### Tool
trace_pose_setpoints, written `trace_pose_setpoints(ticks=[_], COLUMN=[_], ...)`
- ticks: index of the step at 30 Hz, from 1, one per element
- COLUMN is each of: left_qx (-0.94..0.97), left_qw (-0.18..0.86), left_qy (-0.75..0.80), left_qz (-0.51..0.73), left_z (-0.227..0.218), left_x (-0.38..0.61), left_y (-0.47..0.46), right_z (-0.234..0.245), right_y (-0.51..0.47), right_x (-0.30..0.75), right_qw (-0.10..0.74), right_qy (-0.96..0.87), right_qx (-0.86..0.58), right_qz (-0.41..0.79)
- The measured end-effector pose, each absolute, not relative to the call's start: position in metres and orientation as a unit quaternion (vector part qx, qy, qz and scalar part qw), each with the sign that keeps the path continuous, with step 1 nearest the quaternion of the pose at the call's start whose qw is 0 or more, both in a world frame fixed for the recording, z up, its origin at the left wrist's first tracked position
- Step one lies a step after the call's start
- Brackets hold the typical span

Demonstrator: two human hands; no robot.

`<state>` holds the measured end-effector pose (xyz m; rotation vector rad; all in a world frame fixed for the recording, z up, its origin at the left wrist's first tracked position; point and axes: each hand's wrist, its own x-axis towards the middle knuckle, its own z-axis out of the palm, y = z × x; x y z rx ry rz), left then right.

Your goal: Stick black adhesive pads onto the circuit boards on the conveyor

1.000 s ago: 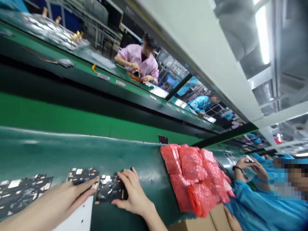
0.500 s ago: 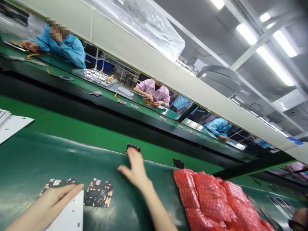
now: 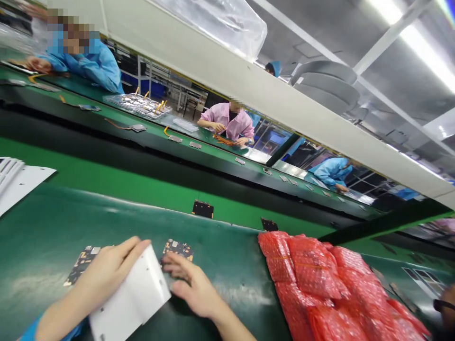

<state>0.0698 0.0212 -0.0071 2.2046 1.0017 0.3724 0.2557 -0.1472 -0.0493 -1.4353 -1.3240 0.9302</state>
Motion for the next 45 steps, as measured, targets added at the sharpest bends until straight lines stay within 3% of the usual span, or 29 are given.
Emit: trace_pose_setpoints(ticks=[3,6,10,13,16,21,29,36,40,45], left_qx=[0.836,0.83,0.79,0.703,0.614,0.646,0.841,0.88,0.87,0.794], left_qw=[0.379,0.416,0.543,0.678,0.766,0.732,0.511,0.413,0.44,0.576], left_qy=[0.376,0.348,0.27,0.208,0.182,0.21,0.117,0.026,0.033,0.131], left_qz=[0.125,0.131,0.086,0.053,0.048,0.049,0.136,0.233,0.221,0.147], left_z=[0.018,0.022,0.006,-0.002,0.006,0.019,0.007,-0.01,-0.006,0.001], left_x=[0.092,0.094,0.083,0.079,0.082,0.088,0.078,0.071,0.074,0.082], left_y=[0.005,0.002,0.008,0.008,0.001,-0.012,-0.014,-0.013,-0.015,-0.025], right_z=[-0.032,-0.016,-0.004,-0.005,-0.013,-0.019,0.007,0.012,0.02,0.014], right_y=[-0.157,-0.164,-0.167,-0.168,-0.17,-0.175,-0.173,-0.181,-0.184,-0.182], right_x=[0.232,0.227,0.239,0.243,0.241,0.244,0.255,0.251,0.252,0.253], right_qw=[0.508,0.519,0.514,0.477,0.407,0.376,0.571,0.567,0.542,0.528], right_qy=[-0.477,-0.447,-0.527,-0.617,-0.668,-0.694,-0.534,-0.577,-0.593,-0.578], right_qx=[-0.529,-0.584,-0.658,-0.619,-0.584,-0.584,-0.622,-0.588,-0.594,-0.612], right_qz=[0.483,0.436,0.158,-0.092,-0.218,-0.189,0.037,-0.023,-0.032,-0.111])
